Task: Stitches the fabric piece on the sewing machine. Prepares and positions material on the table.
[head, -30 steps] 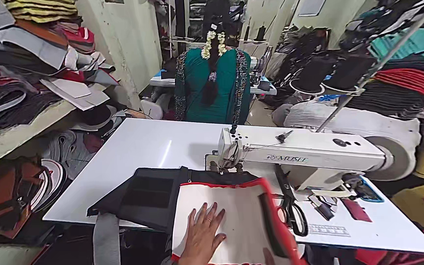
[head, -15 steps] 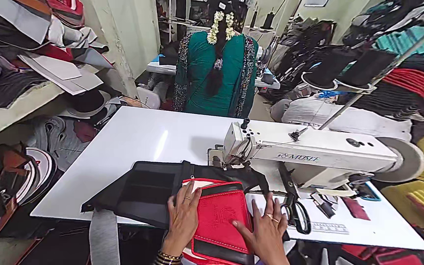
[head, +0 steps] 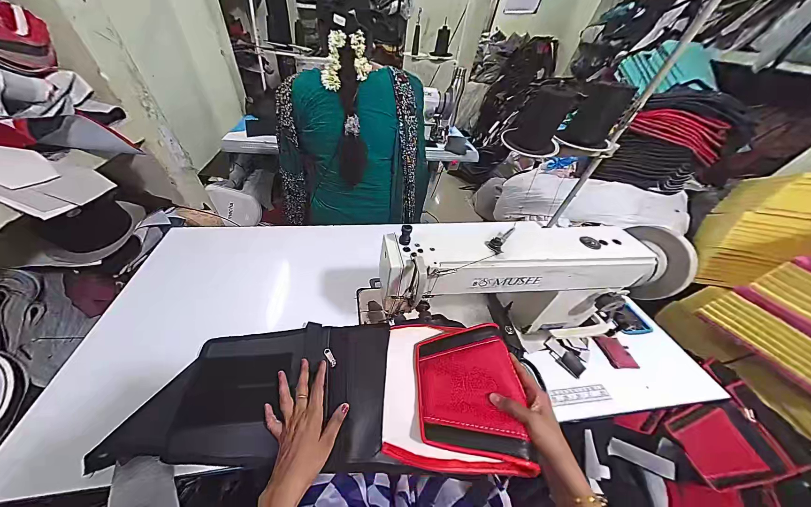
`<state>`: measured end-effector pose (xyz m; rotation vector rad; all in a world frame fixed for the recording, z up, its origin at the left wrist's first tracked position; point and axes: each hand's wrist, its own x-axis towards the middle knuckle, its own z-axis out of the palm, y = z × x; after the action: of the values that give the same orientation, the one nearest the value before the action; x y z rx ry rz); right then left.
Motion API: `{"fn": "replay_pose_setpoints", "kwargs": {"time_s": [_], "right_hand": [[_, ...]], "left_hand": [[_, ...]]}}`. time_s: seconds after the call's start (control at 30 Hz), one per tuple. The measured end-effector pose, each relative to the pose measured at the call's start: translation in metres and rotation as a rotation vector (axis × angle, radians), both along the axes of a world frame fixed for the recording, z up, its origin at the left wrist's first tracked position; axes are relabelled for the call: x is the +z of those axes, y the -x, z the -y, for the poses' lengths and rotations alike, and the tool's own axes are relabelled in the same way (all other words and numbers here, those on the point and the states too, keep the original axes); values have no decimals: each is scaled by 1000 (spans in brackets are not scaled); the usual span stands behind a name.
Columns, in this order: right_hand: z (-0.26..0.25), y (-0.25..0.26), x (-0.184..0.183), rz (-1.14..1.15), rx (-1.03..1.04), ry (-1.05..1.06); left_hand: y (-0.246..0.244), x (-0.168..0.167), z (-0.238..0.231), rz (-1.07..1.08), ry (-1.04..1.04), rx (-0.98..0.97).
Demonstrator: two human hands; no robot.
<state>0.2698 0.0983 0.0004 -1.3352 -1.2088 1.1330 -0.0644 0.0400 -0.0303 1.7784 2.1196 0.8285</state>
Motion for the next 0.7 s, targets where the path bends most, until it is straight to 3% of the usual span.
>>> {"fn": "replay_pose_setpoints", "kwargs": {"time_s": [0.13, 0.2, 0.3, 0.47, 0.7], "right_hand": [[-7, -16, 6, 27, 24, 10], [-12, -17, 6, 38, 49, -2], [-20, -16, 5, 26, 85, -12], [-32, -16, 3, 15, 110, 17], [-31, -16, 0, 24, 66, 60]], "left_hand": [[-21, 24, -30, -76, -105, -217], [-34, 35, -55, -63, -9, -390], [-44, 26, -90, -69, 113, -543], [-43, -8, -102, -94, 58, -529], [-47, -3, -102, -119, 83, -489]]}}
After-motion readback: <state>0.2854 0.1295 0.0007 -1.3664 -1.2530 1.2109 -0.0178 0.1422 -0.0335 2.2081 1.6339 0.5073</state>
